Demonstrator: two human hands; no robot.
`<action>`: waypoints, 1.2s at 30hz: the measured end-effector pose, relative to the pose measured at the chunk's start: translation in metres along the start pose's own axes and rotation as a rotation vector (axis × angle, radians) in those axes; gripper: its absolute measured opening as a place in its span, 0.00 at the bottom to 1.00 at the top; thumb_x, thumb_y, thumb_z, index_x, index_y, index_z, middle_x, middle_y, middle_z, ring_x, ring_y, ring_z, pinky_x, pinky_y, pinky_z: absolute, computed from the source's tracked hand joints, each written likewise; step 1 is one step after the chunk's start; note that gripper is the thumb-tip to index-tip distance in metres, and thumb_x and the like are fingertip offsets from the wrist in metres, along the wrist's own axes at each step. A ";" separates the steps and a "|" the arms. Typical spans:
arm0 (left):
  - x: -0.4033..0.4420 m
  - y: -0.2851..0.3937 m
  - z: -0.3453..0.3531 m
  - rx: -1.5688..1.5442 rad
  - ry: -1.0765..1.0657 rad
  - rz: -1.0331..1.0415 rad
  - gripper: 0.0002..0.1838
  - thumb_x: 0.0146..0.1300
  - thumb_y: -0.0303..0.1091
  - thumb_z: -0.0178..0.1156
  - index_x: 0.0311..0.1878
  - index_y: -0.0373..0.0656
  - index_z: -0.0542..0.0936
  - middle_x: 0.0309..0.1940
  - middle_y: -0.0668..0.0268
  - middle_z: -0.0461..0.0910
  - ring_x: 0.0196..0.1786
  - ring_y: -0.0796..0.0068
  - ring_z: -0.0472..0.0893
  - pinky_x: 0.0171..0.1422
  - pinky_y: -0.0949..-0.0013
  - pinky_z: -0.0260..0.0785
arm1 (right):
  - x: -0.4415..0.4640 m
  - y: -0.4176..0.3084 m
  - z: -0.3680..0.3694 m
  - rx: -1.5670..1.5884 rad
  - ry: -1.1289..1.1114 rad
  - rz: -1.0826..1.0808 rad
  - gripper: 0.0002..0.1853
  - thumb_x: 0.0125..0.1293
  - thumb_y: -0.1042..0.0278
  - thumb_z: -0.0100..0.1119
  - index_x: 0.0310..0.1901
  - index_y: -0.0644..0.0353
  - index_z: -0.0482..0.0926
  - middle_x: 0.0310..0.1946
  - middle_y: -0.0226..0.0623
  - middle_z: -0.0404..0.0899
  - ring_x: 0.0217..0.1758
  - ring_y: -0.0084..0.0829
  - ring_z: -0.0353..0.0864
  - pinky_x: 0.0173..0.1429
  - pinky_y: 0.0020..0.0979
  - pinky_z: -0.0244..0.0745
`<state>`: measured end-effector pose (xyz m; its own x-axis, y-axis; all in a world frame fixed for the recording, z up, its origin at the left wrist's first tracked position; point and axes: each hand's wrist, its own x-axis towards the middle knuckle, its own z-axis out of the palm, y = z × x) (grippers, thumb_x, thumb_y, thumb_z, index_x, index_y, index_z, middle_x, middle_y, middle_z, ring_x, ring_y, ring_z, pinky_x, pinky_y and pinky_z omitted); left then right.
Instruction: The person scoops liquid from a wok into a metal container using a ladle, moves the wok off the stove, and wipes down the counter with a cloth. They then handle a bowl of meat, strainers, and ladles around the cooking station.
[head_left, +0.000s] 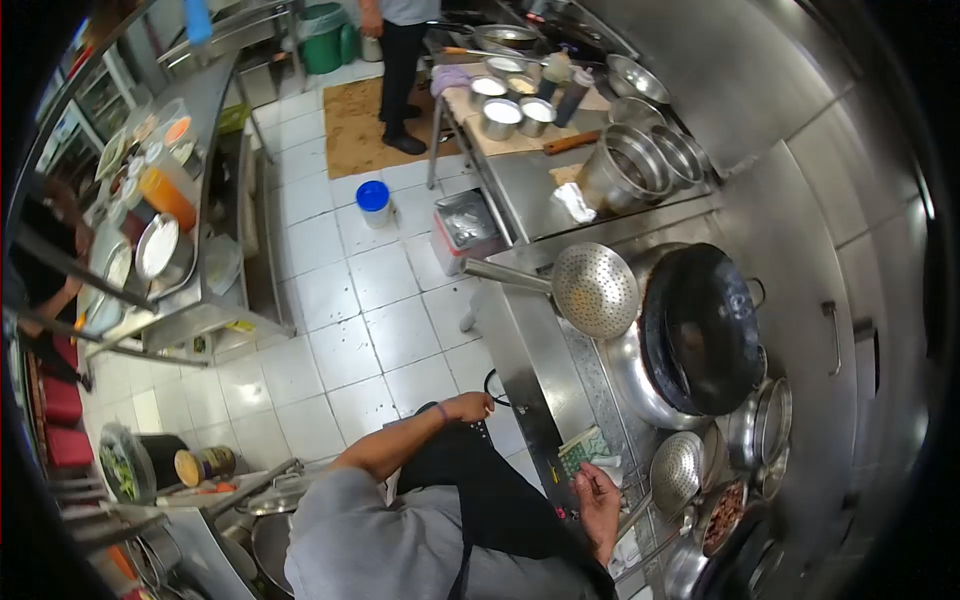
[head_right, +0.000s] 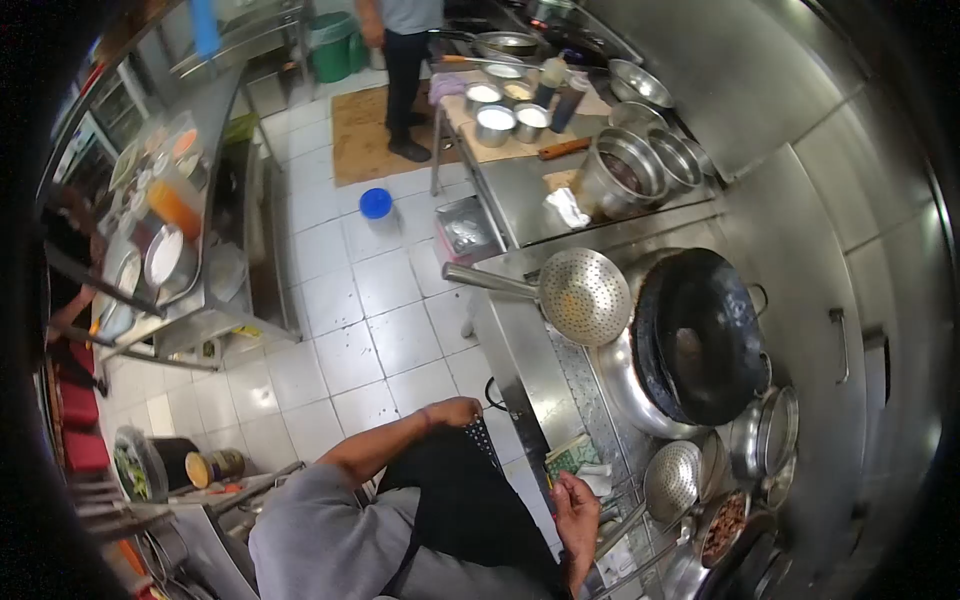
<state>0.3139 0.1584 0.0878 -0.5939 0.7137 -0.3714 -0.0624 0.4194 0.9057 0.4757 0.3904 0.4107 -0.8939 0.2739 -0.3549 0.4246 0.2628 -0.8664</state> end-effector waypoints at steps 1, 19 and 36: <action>-0.017 0.034 -0.018 -0.106 -0.045 0.091 0.12 0.65 0.37 0.62 0.46 0.40 0.83 0.40 0.61 0.85 0.45 0.69 0.83 0.52 0.66 0.75 | 0.003 0.002 0.002 -0.001 0.011 -0.019 0.18 0.72 0.68 0.60 0.58 0.69 0.78 0.41 0.36 0.83 0.41 0.24 0.81 0.46 0.26 0.78; -0.205 0.449 -0.145 -0.493 -0.422 1.701 0.28 0.59 0.23 0.69 0.61 0.59 0.73 0.26 0.61 0.75 0.22 0.66 0.75 0.24 0.62 0.73 | -0.013 -0.001 0.031 -0.168 0.168 -0.052 0.15 0.70 0.65 0.63 0.55 0.60 0.82 0.45 0.44 0.85 0.44 0.33 0.85 0.48 0.31 0.78; -0.189 0.479 -0.065 -0.354 -0.397 1.764 0.33 0.62 0.22 0.65 0.64 0.72 0.75 0.33 0.65 0.81 0.21 0.73 0.73 0.26 0.68 0.69 | -0.065 0.057 -0.013 -0.088 0.339 -0.019 0.15 0.68 0.67 0.64 0.54 0.62 0.82 0.45 0.47 0.85 0.43 0.37 0.86 0.47 0.33 0.80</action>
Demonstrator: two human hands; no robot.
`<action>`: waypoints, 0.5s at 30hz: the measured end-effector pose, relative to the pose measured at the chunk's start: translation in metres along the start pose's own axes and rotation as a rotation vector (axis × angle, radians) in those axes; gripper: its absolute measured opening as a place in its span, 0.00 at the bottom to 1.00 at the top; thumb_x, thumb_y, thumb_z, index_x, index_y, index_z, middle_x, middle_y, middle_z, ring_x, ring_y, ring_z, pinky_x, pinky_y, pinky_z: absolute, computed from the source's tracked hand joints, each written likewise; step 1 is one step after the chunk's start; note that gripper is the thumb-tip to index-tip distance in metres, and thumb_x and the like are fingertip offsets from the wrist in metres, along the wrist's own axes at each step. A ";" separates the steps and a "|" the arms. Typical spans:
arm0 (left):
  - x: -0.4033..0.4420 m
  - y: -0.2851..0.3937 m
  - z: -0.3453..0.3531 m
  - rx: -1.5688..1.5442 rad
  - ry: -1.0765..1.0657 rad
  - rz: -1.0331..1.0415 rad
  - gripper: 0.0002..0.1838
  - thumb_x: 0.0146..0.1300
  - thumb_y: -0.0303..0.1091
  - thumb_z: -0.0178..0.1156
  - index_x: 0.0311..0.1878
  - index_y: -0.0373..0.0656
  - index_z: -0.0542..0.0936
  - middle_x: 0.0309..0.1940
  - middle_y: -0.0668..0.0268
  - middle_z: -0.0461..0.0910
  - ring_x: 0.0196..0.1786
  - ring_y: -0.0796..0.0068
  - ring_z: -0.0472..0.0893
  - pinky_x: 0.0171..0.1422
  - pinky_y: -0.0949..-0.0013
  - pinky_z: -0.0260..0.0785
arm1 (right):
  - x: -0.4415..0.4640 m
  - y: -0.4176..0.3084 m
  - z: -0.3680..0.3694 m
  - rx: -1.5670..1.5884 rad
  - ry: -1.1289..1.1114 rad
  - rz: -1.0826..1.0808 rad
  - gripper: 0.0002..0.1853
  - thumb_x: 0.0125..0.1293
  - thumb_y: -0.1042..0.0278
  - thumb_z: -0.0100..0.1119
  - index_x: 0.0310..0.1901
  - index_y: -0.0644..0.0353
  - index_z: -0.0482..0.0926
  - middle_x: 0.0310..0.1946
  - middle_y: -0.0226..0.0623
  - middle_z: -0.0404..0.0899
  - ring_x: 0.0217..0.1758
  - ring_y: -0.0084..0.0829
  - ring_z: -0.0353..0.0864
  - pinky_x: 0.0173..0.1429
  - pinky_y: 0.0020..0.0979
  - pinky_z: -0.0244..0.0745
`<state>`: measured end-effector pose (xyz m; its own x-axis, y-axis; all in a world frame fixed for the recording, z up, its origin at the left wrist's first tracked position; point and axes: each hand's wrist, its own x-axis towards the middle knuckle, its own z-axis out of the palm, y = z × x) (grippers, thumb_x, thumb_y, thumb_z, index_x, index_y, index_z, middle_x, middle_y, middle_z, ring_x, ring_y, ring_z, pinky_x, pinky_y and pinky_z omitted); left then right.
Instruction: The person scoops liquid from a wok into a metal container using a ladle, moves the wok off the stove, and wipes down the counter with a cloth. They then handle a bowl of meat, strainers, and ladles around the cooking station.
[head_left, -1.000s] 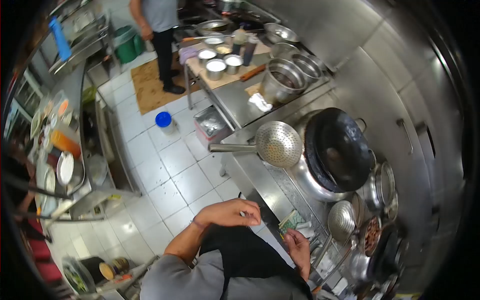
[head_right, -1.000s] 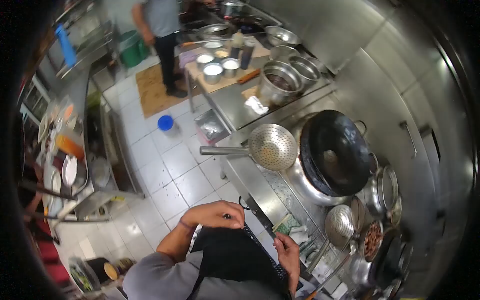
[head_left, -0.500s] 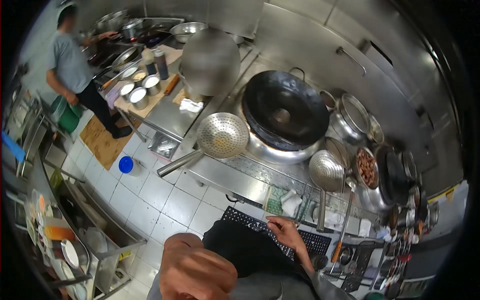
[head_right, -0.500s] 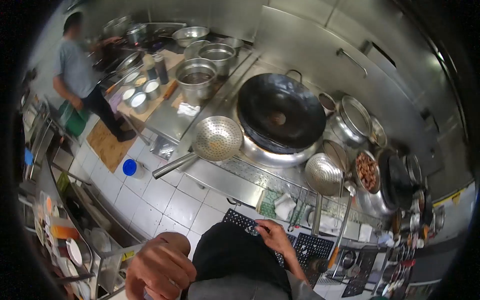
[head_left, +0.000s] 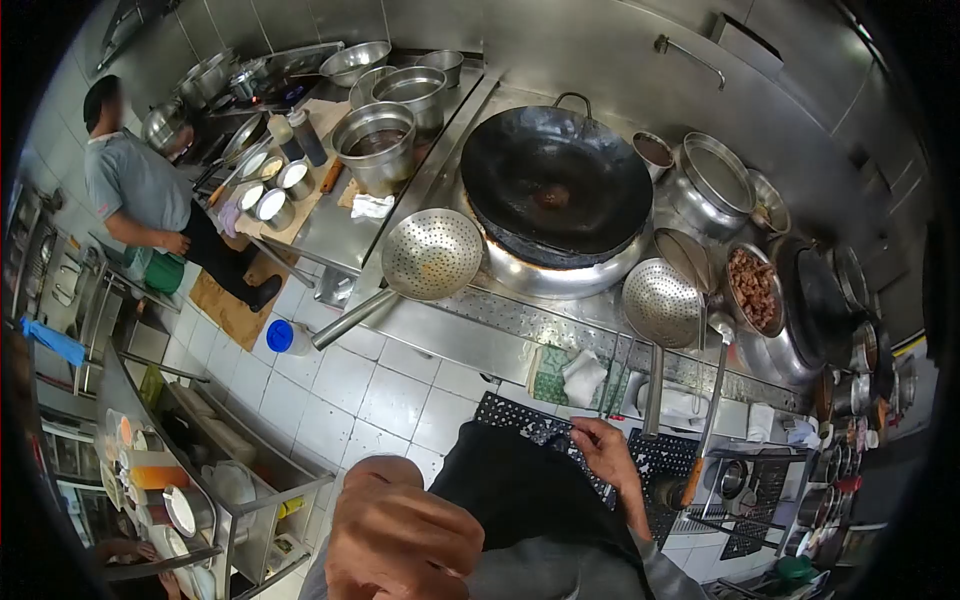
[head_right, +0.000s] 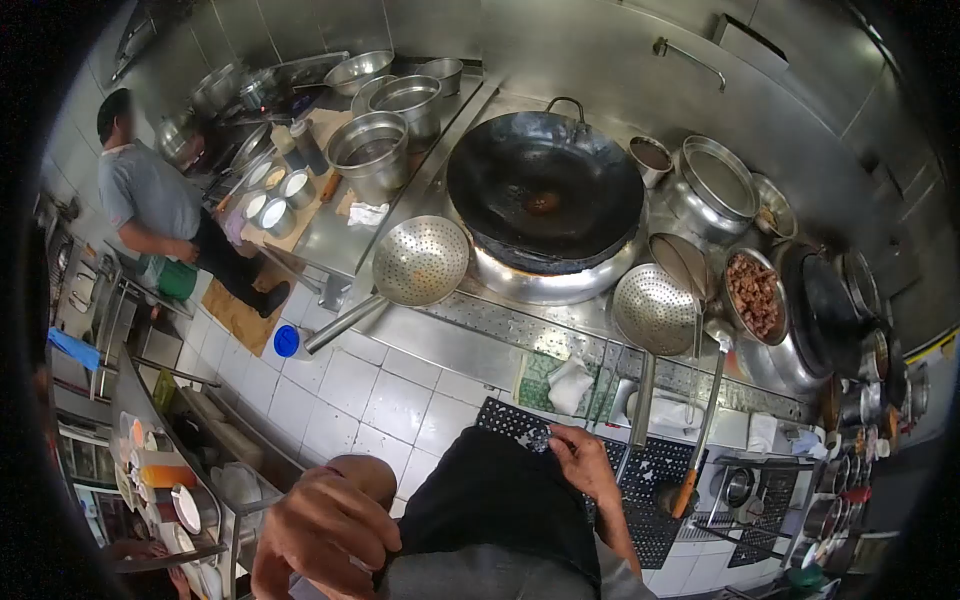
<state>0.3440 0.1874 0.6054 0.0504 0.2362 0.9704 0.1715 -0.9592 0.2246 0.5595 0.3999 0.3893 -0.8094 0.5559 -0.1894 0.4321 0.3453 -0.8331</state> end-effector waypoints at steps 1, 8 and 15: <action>0.001 0.004 0.000 -0.076 0.021 -0.115 0.21 0.64 0.22 0.63 0.54 0.60 0.77 0.31 0.61 0.79 0.22 0.67 0.74 0.26 0.65 0.70 | 0.000 0.001 -0.003 -0.004 -0.005 -0.001 0.15 0.68 0.67 0.64 0.54 0.62 0.82 0.45 0.47 0.85 0.42 0.37 0.86 0.46 0.32 0.80; 0.020 -0.005 0.022 -0.029 0.113 -0.221 0.20 0.62 0.22 0.65 0.53 0.61 0.79 0.32 0.60 0.79 0.23 0.69 0.75 0.26 0.65 0.71 | 0.002 0.011 -0.011 0.000 -0.012 -0.045 0.15 0.67 0.68 0.64 0.53 0.62 0.83 0.42 0.46 0.84 0.38 0.36 0.85 0.42 0.32 0.79; -0.006 0.012 -0.015 0.297 0.367 -0.272 0.13 0.56 0.36 0.75 0.27 0.40 0.81 0.23 0.61 0.76 0.20 0.68 0.77 0.24 0.64 0.75 | 0.009 0.009 -0.004 -0.041 -0.043 -0.065 0.16 0.67 0.66 0.64 0.53 0.63 0.82 0.44 0.49 0.84 0.43 0.41 0.86 0.46 0.34 0.80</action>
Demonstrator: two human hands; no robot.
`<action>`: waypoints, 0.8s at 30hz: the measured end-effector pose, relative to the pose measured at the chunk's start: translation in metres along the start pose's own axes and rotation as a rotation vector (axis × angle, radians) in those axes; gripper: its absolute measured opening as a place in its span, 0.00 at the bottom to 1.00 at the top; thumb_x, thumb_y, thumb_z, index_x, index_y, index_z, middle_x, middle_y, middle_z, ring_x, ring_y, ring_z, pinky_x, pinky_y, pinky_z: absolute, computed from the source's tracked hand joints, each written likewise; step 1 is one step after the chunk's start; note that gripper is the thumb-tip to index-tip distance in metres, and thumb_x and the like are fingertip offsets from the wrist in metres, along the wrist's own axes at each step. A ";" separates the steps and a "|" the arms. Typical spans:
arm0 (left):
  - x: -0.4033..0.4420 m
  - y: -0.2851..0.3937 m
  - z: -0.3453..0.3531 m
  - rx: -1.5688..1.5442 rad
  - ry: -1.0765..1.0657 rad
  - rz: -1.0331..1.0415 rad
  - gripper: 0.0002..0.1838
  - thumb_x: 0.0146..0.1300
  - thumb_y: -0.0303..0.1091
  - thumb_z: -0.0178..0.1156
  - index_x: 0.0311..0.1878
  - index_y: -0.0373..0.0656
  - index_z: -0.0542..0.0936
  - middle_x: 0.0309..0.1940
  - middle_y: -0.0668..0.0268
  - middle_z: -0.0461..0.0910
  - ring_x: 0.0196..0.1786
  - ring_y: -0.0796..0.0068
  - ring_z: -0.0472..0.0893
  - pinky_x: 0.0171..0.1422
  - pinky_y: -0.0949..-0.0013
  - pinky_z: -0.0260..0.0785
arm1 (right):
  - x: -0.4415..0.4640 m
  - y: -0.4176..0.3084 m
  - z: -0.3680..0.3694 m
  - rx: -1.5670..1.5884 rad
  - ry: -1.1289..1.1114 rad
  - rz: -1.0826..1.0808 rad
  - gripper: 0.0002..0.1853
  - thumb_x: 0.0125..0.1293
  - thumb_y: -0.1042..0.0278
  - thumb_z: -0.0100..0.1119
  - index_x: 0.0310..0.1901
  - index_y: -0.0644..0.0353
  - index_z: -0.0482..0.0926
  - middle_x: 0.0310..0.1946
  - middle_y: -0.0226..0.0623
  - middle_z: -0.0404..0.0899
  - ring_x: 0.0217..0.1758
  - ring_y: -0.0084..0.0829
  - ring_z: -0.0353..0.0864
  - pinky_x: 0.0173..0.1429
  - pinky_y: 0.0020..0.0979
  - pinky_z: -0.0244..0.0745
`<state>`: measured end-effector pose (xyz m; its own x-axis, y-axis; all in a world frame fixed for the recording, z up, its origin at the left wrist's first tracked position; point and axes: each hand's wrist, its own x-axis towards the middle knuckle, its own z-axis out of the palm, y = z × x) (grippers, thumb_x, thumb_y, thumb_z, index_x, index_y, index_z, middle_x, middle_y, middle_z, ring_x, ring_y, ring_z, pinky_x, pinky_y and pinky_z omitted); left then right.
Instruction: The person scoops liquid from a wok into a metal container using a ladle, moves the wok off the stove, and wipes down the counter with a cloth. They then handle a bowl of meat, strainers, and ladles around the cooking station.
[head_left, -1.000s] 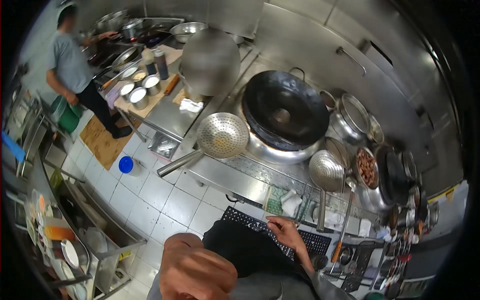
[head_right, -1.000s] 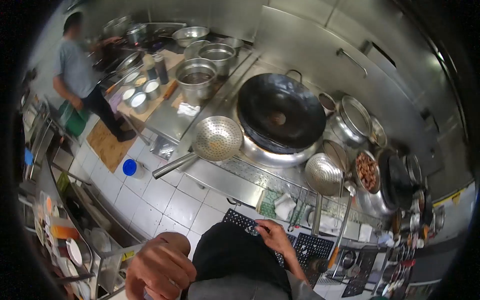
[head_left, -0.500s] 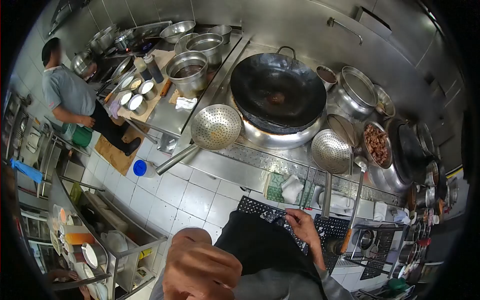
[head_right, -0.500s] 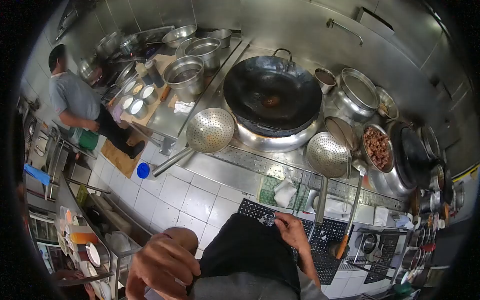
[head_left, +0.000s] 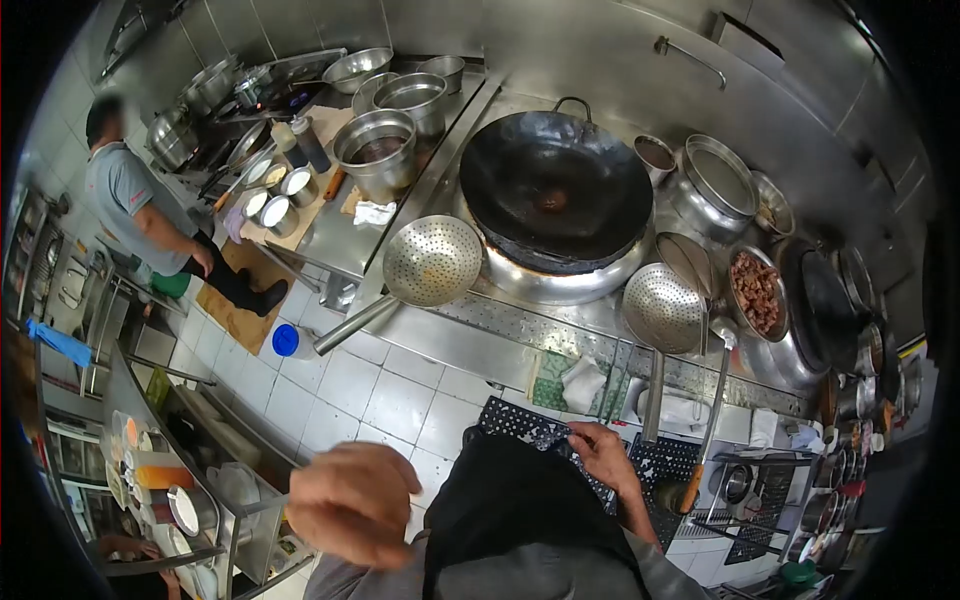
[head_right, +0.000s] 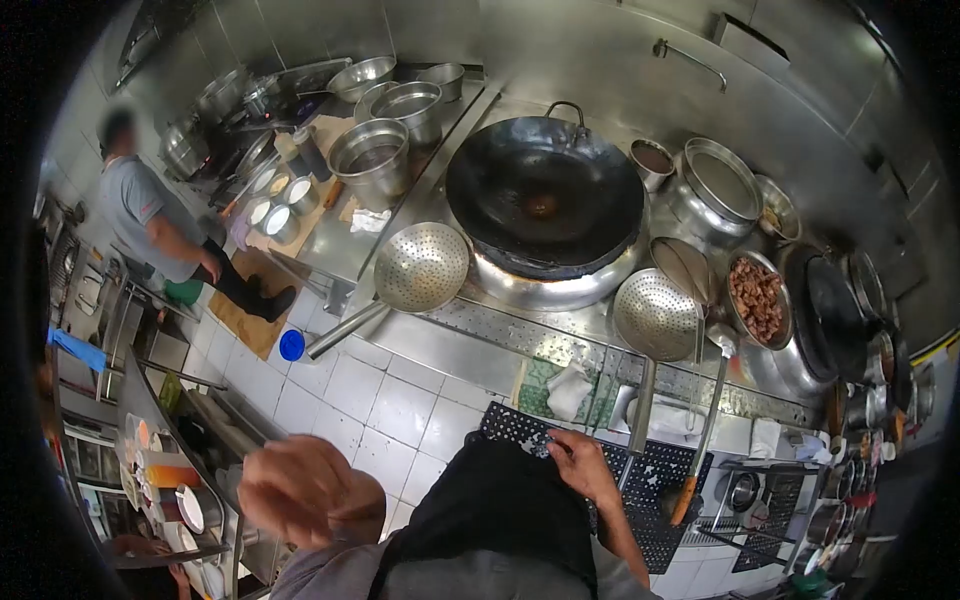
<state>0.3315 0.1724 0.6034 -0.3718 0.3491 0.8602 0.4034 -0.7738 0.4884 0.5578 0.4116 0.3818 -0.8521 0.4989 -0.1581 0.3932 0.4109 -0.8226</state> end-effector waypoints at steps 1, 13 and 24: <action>-0.004 -0.004 -0.006 0.051 0.085 -0.028 0.14 0.54 0.37 0.77 0.25 0.41 0.81 0.22 0.63 0.75 0.19 0.70 0.77 0.23 0.64 0.74 | 0.005 -0.003 0.000 0.002 -0.005 0.011 0.16 0.67 0.65 0.64 0.53 0.63 0.82 0.44 0.49 0.84 0.43 0.41 0.86 0.46 0.35 0.80; -0.028 -0.007 -0.118 0.510 0.411 -0.176 0.10 0.62 0.29 0.67 0.35 0.33 0.78 0.27 0.61 0.72 0.24 0.72 0.73 0.27 0.68 0.70 | 0.034 -0.052 0.074 0.043 -0.112 -0.002 0.15 0.68 0.66 0.63 0.53 0.63 0.82 0.42 0.46 0.84 0.43 0.40 0.85 0.45 0.35 0.81; -0.018 -0.076 -0.155 0.543 0.561 -0.511 0.09 0.68 0.28 0.64 0.45 0.33 0.79 0.40 0.61 0.76 0.38 0.74 0.76 0.45 0.70 0.70 | 0.061 -0.052 0.072 0.063 -0.127 0.070 0.15 0.68 0.67 0.63 0.53 0.63 0.82 0.41 0.46 0.84 0.42 0.38 0.85 0.45 0.34 0.80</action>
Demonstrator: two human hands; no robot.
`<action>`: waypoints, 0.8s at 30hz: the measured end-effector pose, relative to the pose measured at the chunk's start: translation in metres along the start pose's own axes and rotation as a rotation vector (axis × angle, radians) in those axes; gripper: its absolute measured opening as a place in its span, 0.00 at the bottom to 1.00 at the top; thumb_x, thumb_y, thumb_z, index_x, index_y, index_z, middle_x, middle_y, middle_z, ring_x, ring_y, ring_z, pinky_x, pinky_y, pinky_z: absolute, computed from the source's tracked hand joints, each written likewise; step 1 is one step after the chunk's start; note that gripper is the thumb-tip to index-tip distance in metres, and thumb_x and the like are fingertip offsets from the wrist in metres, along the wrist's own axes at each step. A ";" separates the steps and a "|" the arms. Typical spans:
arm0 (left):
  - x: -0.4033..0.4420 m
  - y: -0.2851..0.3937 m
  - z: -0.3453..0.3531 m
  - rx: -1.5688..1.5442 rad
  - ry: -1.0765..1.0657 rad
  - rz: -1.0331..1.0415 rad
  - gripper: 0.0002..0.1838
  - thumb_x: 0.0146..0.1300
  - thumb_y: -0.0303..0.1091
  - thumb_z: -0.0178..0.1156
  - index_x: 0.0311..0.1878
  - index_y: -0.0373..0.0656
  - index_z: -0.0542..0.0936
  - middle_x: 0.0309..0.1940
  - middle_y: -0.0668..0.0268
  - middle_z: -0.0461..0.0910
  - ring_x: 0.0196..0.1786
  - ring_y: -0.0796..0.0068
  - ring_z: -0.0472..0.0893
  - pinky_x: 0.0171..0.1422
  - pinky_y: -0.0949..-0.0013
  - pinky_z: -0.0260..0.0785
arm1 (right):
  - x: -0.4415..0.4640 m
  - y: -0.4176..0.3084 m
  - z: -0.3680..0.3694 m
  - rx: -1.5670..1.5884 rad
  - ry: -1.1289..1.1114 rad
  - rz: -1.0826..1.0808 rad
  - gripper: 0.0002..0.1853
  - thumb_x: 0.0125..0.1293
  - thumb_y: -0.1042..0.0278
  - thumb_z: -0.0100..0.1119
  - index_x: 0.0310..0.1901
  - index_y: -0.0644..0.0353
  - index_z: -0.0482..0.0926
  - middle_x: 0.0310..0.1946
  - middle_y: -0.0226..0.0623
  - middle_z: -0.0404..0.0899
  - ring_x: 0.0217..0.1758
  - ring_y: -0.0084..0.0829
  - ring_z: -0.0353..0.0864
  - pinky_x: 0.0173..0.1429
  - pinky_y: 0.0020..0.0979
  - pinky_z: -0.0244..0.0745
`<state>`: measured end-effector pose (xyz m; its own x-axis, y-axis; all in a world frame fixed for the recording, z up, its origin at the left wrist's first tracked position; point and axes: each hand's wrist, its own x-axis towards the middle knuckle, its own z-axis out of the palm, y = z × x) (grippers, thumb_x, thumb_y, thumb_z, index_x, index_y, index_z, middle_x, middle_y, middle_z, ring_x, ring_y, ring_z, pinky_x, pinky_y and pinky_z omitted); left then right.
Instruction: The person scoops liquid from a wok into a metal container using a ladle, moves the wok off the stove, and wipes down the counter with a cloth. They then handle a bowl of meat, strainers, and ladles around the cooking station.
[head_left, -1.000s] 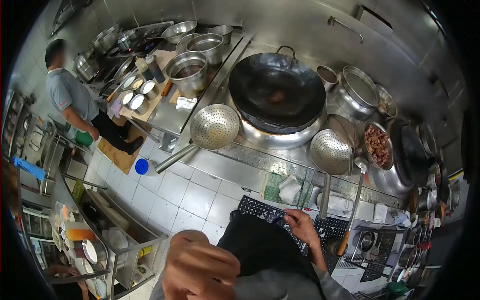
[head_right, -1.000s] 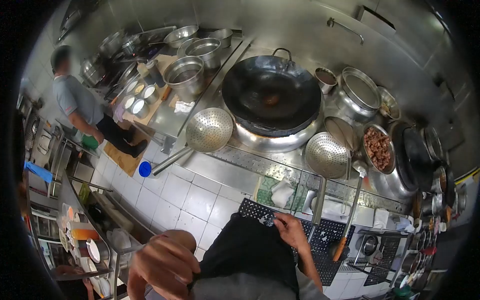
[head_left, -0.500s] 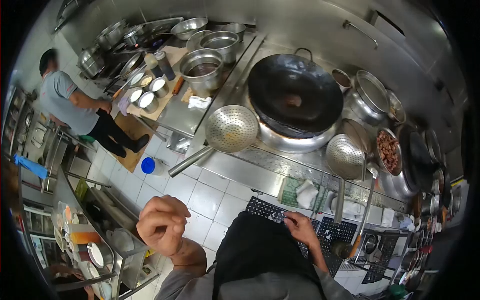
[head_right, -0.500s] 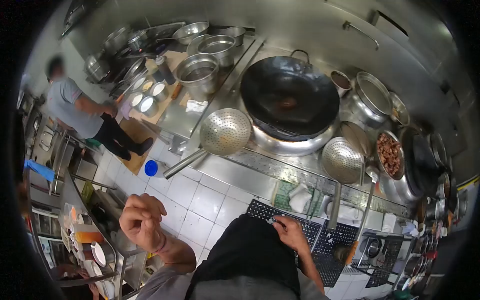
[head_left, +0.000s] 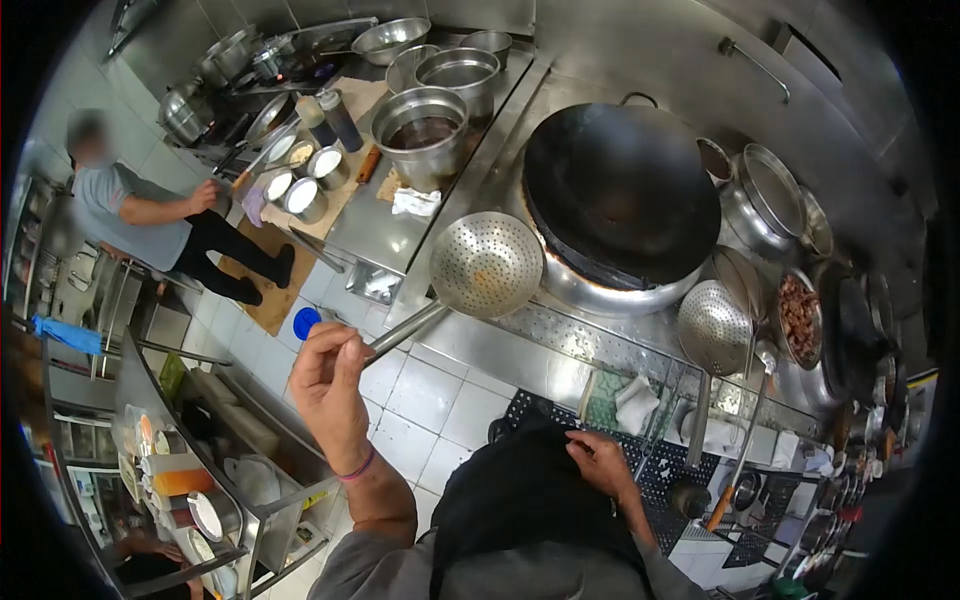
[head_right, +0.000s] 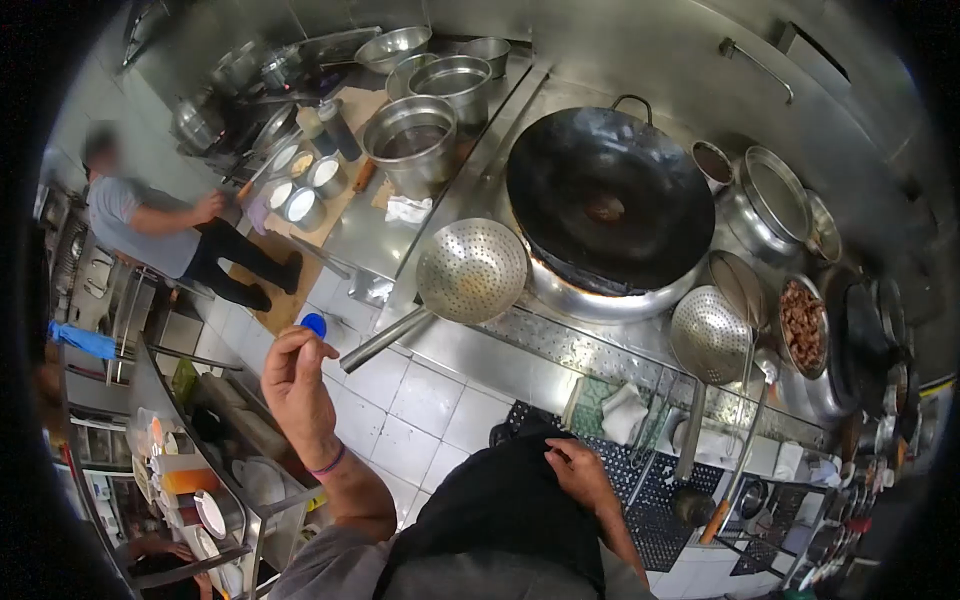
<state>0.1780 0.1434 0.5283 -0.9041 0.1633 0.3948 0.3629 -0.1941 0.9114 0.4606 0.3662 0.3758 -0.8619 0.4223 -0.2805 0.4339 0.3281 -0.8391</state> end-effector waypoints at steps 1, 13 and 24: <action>0.005 -0.005 0.005 0.041 0.002 -0.012 0.09 0.67 0.29 0.64 0.45 0.33 0.79 0.41 0.62 0.77 0.38 0.74 0.76 0.46 0.71 0.70 | 0.007 0.003 -0.001 0.018 -0.003 -0.017 0.15 0.68 0.67 0.63 0.53 0.63 0.82 0.41 0.47 0.84 0.42 0.39 0.85 0.45 0.34 0.80; 0.089 -0.105 -0.006 0.327 0.076 -0.232 0.09 0.70 0.32 0.63 0.44 0.35 0.81 0.33 0.72 0.79 0.35 0.86 0.75 0.39 0.80 0.66 | 0.132 -0.083 -0.023 0.067 -0.104 -0.320 0.10 0.67 0.69 0.62 0.47 0.64 0.83 0.38 0.48 0.83 0.40 0.43 0.84 0.46 0.36 0.78; 0.293 -0.298 -0.007 0.228 -0.133 -0.388 0.15 0.70 0.43 0.62 0.44 0.39 0.77 0.31 0.70 0.77 0.32 0.82 0.76 0.30 0.76 0.68 | 0.359 -0.210 0.093 0.416 0.141 -0.208 0.10 0.68 0.67 0.61 0.42 0.66 0.84 0.33 0.41 0.86 0.36 0.26 0.82 0.42 0.32 0.76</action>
<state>-0.1964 0.2423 0.3716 -0.9516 0.3069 0.0179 0.0577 0.1209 0.9910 0.0359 0.3706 0.4083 -0.8625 0.5040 -0.0455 0.0898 0.0639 -0.9939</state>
